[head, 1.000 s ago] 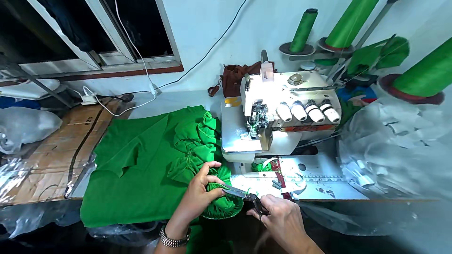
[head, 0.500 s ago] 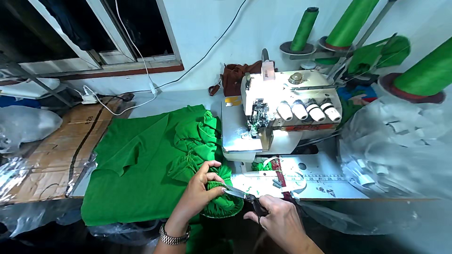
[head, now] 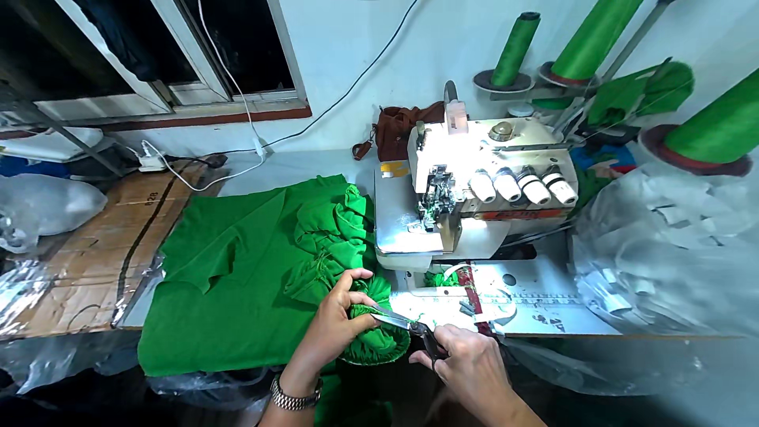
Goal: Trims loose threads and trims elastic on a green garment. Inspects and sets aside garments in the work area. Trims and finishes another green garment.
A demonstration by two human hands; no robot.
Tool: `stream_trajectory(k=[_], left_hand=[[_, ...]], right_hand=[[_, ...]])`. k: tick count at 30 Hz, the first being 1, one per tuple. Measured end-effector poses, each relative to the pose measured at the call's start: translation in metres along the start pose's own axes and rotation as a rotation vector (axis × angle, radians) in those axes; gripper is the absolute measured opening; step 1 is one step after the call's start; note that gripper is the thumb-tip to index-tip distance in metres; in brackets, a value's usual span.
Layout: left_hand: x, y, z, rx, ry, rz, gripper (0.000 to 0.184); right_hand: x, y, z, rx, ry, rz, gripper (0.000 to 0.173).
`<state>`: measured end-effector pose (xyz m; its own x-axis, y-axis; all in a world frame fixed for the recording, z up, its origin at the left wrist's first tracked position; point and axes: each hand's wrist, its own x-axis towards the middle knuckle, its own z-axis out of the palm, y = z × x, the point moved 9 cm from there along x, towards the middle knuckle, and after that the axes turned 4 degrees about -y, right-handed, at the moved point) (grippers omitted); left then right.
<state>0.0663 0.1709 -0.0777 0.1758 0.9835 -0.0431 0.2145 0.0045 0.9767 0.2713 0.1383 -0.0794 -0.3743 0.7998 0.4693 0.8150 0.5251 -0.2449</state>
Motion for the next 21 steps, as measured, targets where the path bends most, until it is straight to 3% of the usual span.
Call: stream_trajectory(k=[21], left_hand=[[0.0,0.0,-0.001,-0.049,-0.037,-0.009,0.067]], right_hand=[[-0.008,-0.005,0.012,0.134,-0.004,0.041,0.051]])
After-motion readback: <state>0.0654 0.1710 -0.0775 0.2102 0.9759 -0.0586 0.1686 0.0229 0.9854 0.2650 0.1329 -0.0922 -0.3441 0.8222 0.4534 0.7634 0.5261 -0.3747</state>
